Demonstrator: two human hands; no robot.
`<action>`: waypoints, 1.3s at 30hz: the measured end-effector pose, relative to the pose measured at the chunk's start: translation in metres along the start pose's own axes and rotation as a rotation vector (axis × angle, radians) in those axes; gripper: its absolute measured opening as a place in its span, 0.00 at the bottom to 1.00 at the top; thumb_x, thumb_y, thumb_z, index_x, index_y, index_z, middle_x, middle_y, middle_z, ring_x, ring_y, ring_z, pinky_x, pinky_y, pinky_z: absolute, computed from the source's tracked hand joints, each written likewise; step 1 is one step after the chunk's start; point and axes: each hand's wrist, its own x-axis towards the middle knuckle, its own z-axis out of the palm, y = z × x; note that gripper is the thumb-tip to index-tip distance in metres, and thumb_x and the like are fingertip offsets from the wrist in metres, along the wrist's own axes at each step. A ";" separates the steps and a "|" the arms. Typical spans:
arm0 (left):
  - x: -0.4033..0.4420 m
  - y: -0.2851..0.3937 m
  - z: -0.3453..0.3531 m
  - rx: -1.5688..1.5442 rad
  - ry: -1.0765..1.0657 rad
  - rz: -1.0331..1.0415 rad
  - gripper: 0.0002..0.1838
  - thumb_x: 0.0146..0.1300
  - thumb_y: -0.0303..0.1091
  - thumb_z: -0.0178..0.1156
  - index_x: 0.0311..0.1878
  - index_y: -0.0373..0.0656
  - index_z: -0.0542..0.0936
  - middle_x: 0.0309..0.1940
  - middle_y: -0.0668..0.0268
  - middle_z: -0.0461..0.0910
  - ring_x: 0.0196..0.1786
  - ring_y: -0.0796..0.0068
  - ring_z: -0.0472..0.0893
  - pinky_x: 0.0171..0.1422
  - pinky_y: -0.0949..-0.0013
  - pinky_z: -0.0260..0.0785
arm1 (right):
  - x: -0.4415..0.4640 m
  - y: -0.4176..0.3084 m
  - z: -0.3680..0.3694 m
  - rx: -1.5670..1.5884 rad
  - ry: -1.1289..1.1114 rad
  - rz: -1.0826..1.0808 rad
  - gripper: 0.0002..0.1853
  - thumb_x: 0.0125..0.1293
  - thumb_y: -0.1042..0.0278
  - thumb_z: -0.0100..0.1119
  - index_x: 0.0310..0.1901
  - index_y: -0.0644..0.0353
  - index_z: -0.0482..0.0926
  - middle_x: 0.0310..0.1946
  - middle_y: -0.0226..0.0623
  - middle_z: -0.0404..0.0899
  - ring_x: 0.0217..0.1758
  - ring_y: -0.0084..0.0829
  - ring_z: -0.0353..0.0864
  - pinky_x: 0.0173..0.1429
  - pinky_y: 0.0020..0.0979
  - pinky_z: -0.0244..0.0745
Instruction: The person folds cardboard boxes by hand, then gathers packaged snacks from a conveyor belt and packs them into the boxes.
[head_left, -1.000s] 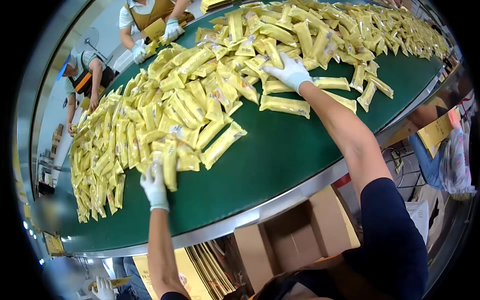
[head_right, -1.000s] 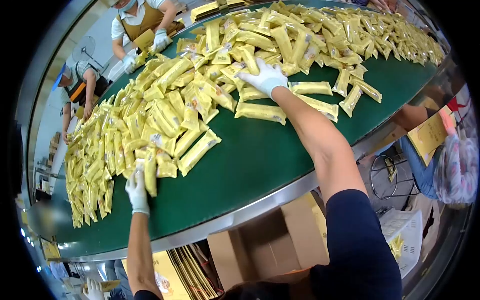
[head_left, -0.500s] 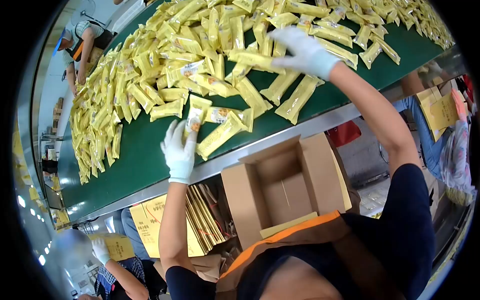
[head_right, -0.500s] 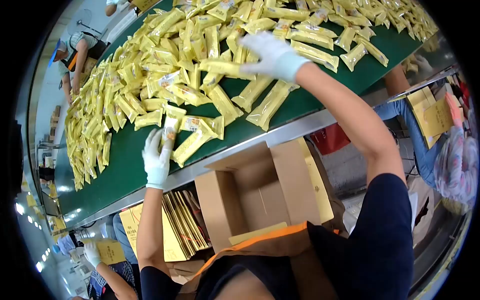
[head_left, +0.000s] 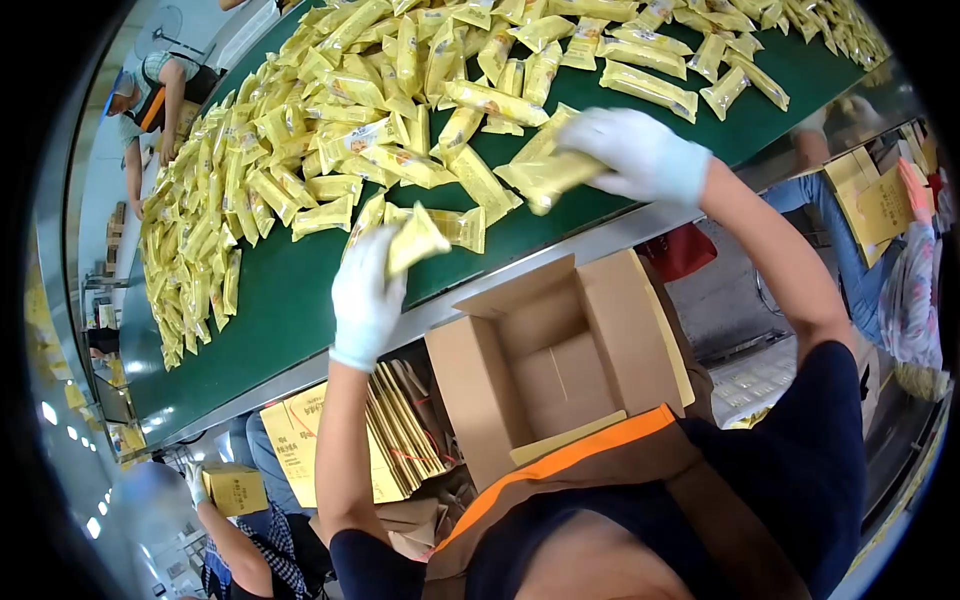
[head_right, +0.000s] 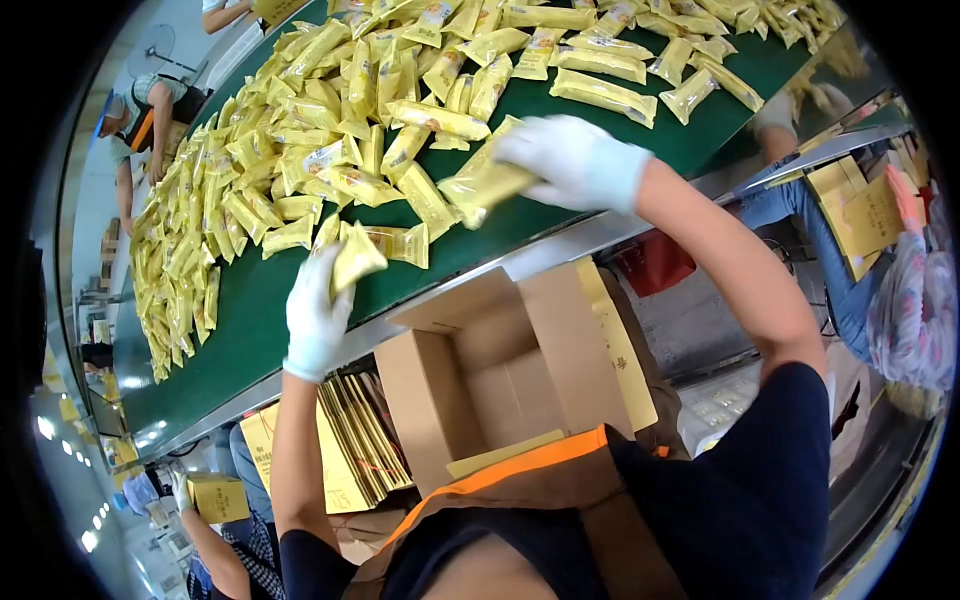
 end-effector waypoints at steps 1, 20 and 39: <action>0.015 -0.001 0.003 -0.050 -0.050 -0.014 0.27 0.55 0.23 0.62 0.61 0.47 0.75 0.54 0.54 0.79 0.62 0.50 0.76 0.67 0.55 0.68 | 0.020 0.003 0.009 0.010 -0.040 -0.007 0.17 0.57 0.68 0.65 0.49 0.55 0.76 0.46 0.41 0.81 0.52 0.45 0.79 0.55 0.42 0.75; -0.029 0.000 0.002 0.217 -0.273 -0.069 0.32 0.61 0.40 0.64 0.70 0.48 0.71 0.53 0.56 0.77 0.56 0.52 0.74 0.62 0.54 0.69 | -0.037 -0.038 0.018 -0.396 0.104 0.258 0.28 0.56 0.41 0.67 0.51 0.53 0.75 0.39 0.36 0.78 0.44 0.36 0.79 0.45 0.38 0.73; 0.014 -0.050 -0.023 -0.010 -0.306 -0.289 0.46 0.42 0.59 0.76 0.64 0.44 0.76 0.49 0.55 0.81 0.50 0.55 0.79 0.59 0.57 0.68 | -0.044 0.027 0.000 -0.275 0.006 0.484 0.36 0.45 0.49 0.73 0.57 0.54 0.75 0.49 0.45 0.71 0.57 0.48 0.72 0.60 0.42 0.73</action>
